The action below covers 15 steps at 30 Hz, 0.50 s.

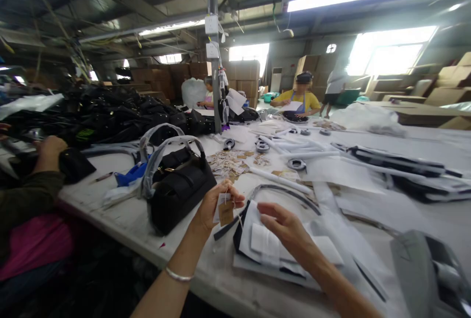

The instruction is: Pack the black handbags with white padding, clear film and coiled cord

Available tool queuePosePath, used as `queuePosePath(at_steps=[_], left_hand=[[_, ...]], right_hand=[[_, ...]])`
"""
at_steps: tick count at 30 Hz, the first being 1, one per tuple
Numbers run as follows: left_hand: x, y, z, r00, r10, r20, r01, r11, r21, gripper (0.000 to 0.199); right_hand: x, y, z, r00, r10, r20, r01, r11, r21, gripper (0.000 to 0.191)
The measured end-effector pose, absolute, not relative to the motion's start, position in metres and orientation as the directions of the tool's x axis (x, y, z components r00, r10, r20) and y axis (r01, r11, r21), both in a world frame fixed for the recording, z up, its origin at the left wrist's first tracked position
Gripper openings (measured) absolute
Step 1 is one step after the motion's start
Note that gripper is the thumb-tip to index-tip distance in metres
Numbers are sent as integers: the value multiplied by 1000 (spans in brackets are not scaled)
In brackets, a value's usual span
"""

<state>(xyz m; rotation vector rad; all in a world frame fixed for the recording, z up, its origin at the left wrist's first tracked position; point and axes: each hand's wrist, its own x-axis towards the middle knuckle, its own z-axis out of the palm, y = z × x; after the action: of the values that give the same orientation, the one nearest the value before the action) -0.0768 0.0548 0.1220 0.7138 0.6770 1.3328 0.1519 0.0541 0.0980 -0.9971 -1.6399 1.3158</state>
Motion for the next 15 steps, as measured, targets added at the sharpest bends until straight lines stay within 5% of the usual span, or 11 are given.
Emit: queuePosePath(at_steps=[7,10,15], left_hand=[[-56,26,124,134,991,6,-736,95,671,16],[-58,19,123,104,993,55,-729,39,684,16],[-75,9,116,63,987,146,-639,-73,766,17]], right_hand=[[107,29,113,-615,781,-110,-113,-225,-968,64],[98,26,107,-549,823,-144,-111,-242,-964,53],[105,26,105,-510,844,-166,-15,-202,-979,60]])
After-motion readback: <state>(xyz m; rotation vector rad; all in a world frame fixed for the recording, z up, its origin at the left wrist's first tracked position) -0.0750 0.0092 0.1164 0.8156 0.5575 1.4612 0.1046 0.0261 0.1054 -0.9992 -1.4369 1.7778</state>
